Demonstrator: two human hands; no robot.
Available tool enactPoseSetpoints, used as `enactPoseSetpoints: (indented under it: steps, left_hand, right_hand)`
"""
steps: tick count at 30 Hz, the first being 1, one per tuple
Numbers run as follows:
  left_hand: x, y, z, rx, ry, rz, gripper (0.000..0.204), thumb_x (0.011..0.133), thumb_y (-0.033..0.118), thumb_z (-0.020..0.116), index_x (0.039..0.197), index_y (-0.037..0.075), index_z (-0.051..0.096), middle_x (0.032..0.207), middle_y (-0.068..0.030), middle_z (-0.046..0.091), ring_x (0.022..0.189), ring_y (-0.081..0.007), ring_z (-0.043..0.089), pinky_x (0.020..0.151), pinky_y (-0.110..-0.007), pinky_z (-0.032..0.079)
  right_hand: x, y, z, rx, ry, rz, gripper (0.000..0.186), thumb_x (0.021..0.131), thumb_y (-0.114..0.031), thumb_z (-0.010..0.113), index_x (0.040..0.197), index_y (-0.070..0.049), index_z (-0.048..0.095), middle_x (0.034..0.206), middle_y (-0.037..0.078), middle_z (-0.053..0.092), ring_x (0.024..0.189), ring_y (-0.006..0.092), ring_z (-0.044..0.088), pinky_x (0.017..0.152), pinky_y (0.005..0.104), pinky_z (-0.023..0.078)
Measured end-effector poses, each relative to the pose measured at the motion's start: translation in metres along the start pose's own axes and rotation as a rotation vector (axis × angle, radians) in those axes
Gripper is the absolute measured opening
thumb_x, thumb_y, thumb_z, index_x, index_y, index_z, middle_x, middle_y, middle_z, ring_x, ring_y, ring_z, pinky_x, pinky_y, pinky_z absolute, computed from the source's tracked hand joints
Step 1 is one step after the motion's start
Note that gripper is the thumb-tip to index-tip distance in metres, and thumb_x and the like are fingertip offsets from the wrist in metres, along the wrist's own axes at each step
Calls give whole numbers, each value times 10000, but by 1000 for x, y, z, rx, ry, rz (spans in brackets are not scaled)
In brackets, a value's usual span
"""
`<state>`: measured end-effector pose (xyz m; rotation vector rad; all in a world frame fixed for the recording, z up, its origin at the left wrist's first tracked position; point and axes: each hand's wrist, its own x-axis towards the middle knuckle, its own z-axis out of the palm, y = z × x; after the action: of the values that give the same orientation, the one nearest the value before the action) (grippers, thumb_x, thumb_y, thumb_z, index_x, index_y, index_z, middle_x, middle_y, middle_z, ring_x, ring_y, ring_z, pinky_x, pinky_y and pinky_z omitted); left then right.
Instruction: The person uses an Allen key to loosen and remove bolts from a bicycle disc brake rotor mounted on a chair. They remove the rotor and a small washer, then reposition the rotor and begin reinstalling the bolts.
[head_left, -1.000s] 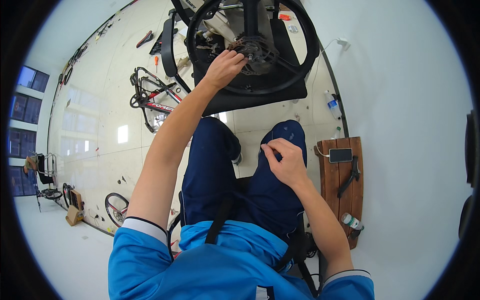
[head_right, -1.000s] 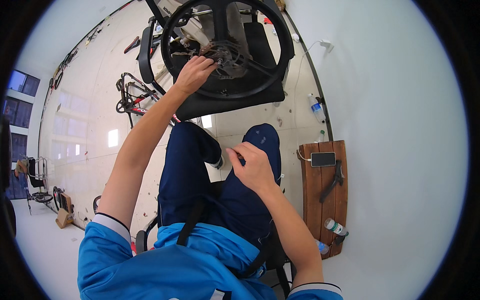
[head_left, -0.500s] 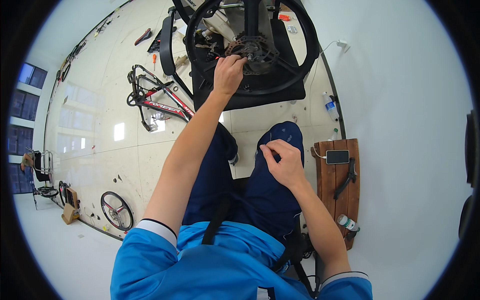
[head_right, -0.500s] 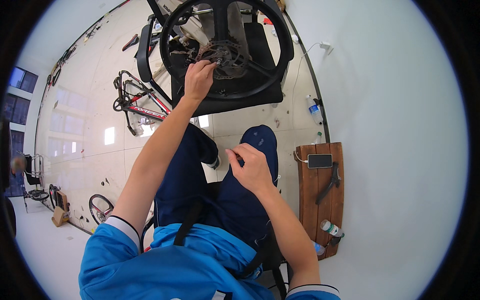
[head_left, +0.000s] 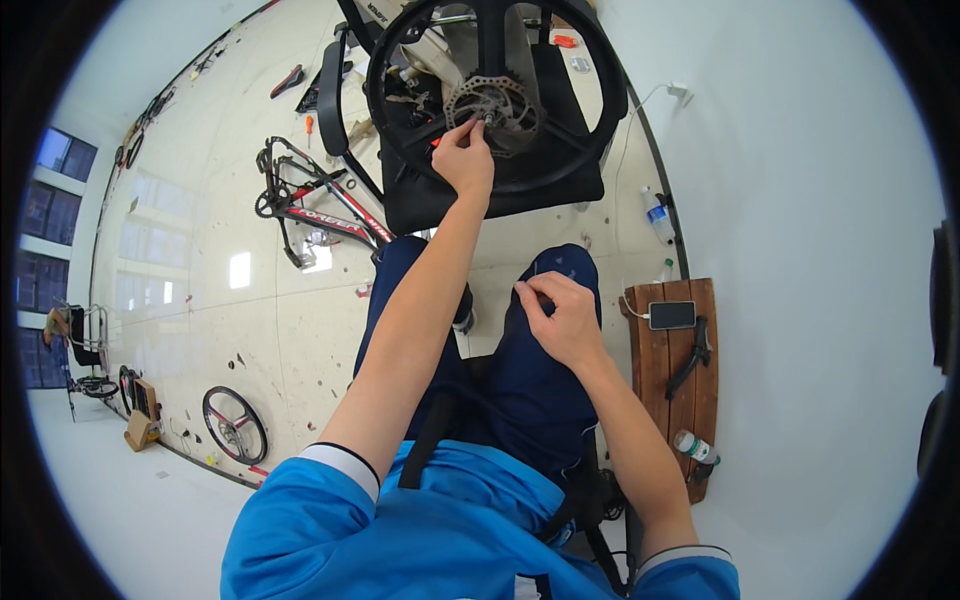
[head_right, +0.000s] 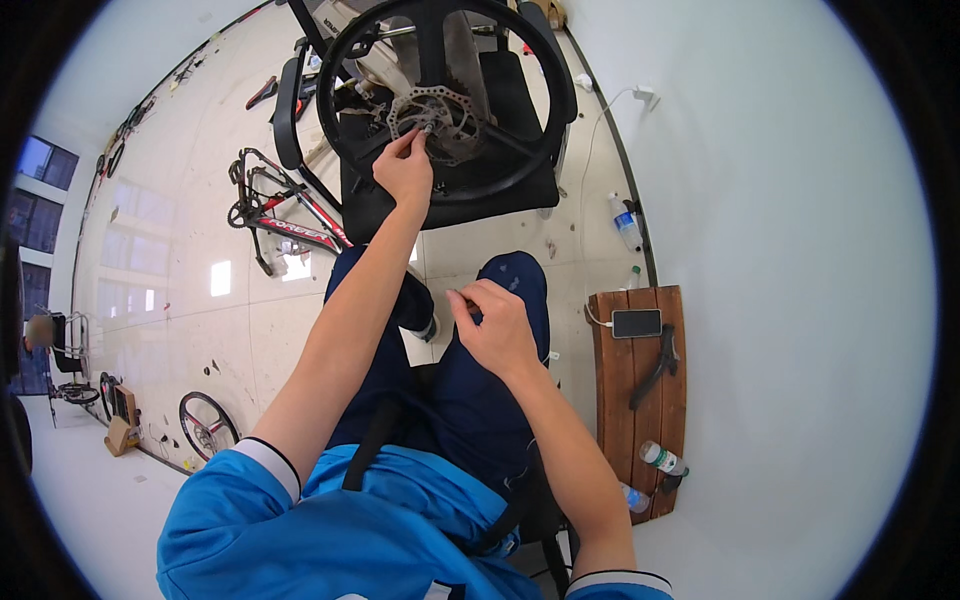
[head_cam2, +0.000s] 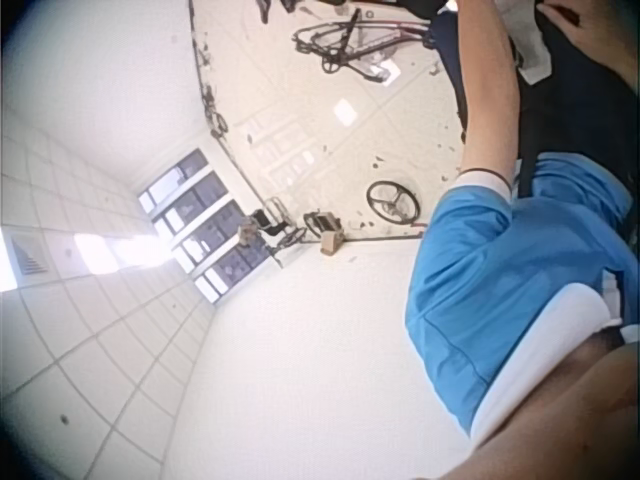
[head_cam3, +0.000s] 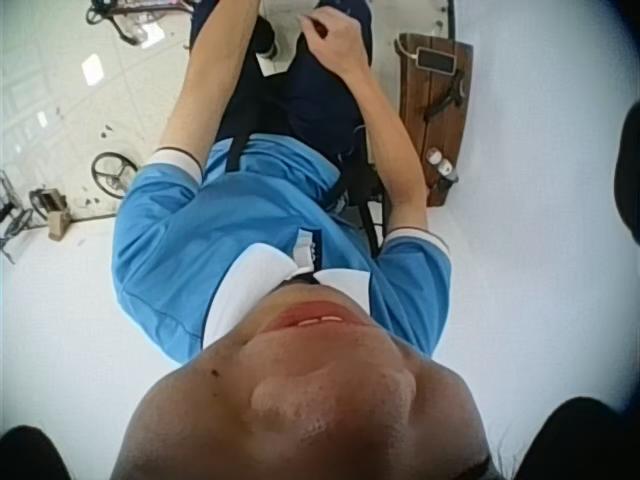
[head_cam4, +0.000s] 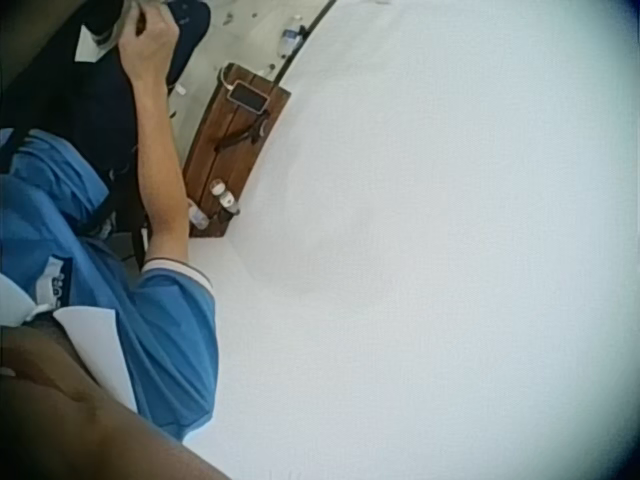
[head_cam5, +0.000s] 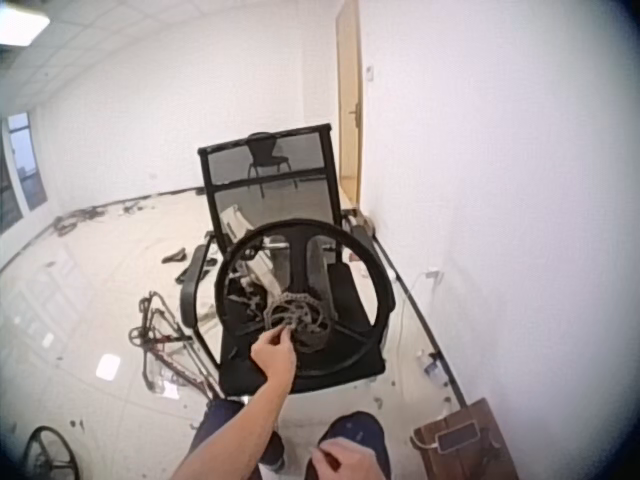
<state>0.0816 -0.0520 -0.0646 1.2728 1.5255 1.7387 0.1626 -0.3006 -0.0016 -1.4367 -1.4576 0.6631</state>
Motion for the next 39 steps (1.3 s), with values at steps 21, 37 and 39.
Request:
enactPoseSetpoints:
  steps: [21,37,39]
  left_hand:
    - [14,5,-15,18,-129,-86,191,819,157,793,922,-2,767,768,-87,728,630,-148,693,543,-274,534]
    - [100,53,-29,383,-699,364,347,744,243,823,939,-22,714,818,-151,716,748,-244,695,725,-352,528]
    - [99,46,-29,328,-667,326,355,737,241,826,943,-25,712,829,-152,718,733,-240,686,711,-346,523]
  right_hand:
    - [4,4,1,-23,-29,43,181,882,-112,693,812,54,681,740,142,659,628,242,662,596,313,511]
    - [3,16,1,-27,-43,48,185,871,-123,696,809,50,684,748,147,667,632,246,666,597,316,524]
    - [5,16,-1,-37,-48,51,201,875,-138,694,808,51,684,749,147,668,633,247,666,598,320,523]
